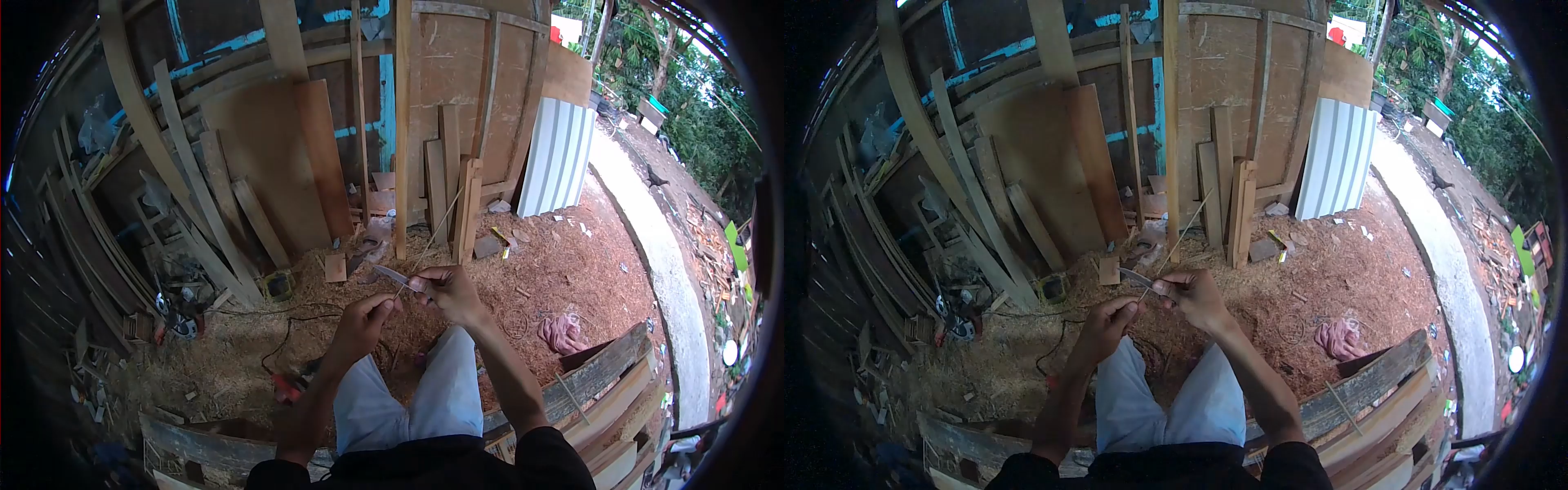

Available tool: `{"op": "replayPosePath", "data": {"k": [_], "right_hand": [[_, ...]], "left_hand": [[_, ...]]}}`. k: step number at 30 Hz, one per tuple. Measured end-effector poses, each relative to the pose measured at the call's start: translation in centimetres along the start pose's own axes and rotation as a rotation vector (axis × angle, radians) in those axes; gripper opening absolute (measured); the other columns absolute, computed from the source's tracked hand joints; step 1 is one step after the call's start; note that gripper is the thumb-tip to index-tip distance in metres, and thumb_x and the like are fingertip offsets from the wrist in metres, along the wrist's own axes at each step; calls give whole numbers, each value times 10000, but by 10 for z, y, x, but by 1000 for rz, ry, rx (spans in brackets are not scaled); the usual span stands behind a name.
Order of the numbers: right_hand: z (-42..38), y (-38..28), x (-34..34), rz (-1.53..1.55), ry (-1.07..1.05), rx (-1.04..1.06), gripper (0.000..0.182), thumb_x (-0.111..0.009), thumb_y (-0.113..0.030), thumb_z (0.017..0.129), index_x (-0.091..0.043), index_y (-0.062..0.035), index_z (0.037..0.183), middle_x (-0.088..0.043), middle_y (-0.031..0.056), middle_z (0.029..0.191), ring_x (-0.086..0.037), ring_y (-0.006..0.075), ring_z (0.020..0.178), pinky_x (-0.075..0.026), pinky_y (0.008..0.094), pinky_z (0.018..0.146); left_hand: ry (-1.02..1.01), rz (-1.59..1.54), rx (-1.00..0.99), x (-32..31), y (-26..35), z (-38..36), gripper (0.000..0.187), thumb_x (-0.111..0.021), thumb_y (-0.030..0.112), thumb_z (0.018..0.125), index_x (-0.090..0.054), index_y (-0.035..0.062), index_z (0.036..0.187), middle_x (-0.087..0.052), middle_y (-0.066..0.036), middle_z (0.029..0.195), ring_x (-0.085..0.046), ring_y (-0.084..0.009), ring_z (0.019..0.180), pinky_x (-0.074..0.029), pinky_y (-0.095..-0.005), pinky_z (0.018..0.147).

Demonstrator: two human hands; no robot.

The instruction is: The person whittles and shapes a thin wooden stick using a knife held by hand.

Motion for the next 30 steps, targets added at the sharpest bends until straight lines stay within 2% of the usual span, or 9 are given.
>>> {"op": "replayPosePath", "data": {"k": [3, 5, 11, 16, 19, 21, 24, 27, 30], "right_hand": [[-2, 1, -3, -43, 3, -27, 198, -619, -199, 868, -660, -7, 851, -536, -21, 575, -423, 29, 454, -309, 194, 399], [-4, 4, -10, -55, -56, -6, 197, -616, -196, 870, -658, -5, 844, -537, -22, 577, -426, 28, 466, -311, 193, 410], [-7, -2, -12, 93, -63, -79, 180, -609, -178, 869, -663, -11, 830, -541, -24, 581, -441, 36, 509, -339, 212, 459], [-10, -13, -16, -194, 3, 294, 151, -593, -133, 871, -664, -5, 833, -559, -15, 596, -446, 38, 513, -353, 215, 477], [9, -2, 20, -14, 161, 134, 113, -584, -77, 860, -667, -1, 856, -556, -15, 591, -444, 40, 505, -353, 206, 478], [6, -10, 19, 19, 144, 264, 116, -581, -77, 859, -664, 2, 844, -539, -19, 577, -433, 39, 490, -343, 198, 465], [-1, -13, 4, -71, -73, 101, 125, -591, -96, 858, -660, 1, 822, -530, -21, 568, -421, 43, 468, -337, 196, 448], [8, 4, 31, 36, 136, 6, 151, -593, -131, 866, -660, -6, 815, -521, -23, 557, -425, 41, 459, -333, 204, 434], [1, -6, 5, -96, -52, 111, 161, -591, -149, 869, -663, -16, 813, -516, -22, 557, -430, 37, 461, -331, 208, 423]], "left_hand": [[-6, -66, 9, 3, 4, 0, 209, -493, 155, 925, -609, -9, 981, -586, -15, 752, -516, -93, 637, -448, -256, 584], [-57, -206, 281, 1, -16, -3, 205, -493, 148, 924, -610, -9, 988, -592, -13, 753, -522, -104, 637, -460, -266, 593], [79, 24, 6, 8, 6, -8, 213, -496, 158, 923, -612, -11, 980, -587, -34, 706, -533, -92, 636, -453, -253, 586], [77, 18, 32, 8, 8, -7, 203, -498, 146, 918, -620, -9, 968, -551, -18, 673, -467, -69, 578, -405, -239, 533], [81, 18, 41, 9, -3, -10, 207, -498, 145, 917, -627, -6, 976, -554, -3, 675, -422, -53, 538, -368, -227, 489], [83, 15, -7, 7, -4, -7, 211, -499, 149, 917, -628, -7, 979, -568, -9, 683, -425, -54, 537, -371, -230, 489], [54, 46, 57, 5, -8, -8, 215, -504, 161, 917, -632, 1, 983, -606, -32, 720, -458, -61, 549, -386, -235, 501], [78, 15, -7, 0, -1, -10, 211, -506, 165, 916, -634, 10, 982, -631, -45, 755, -489, -65, 580, -405, -244, 526], [92, 148, -29, 1, 3, -13, 175, -499, 117, 910, -597, -15, 969, -632, -78, 800, -550, -93, 682, -453, -256, 641]]}}
Point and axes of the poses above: each hand's wrist, its own z-axis towards the middle knuckle, its own x-axis out of the back of the hand, y = z × x, the point moved 7 cm from there along z, towards the middle knuckle
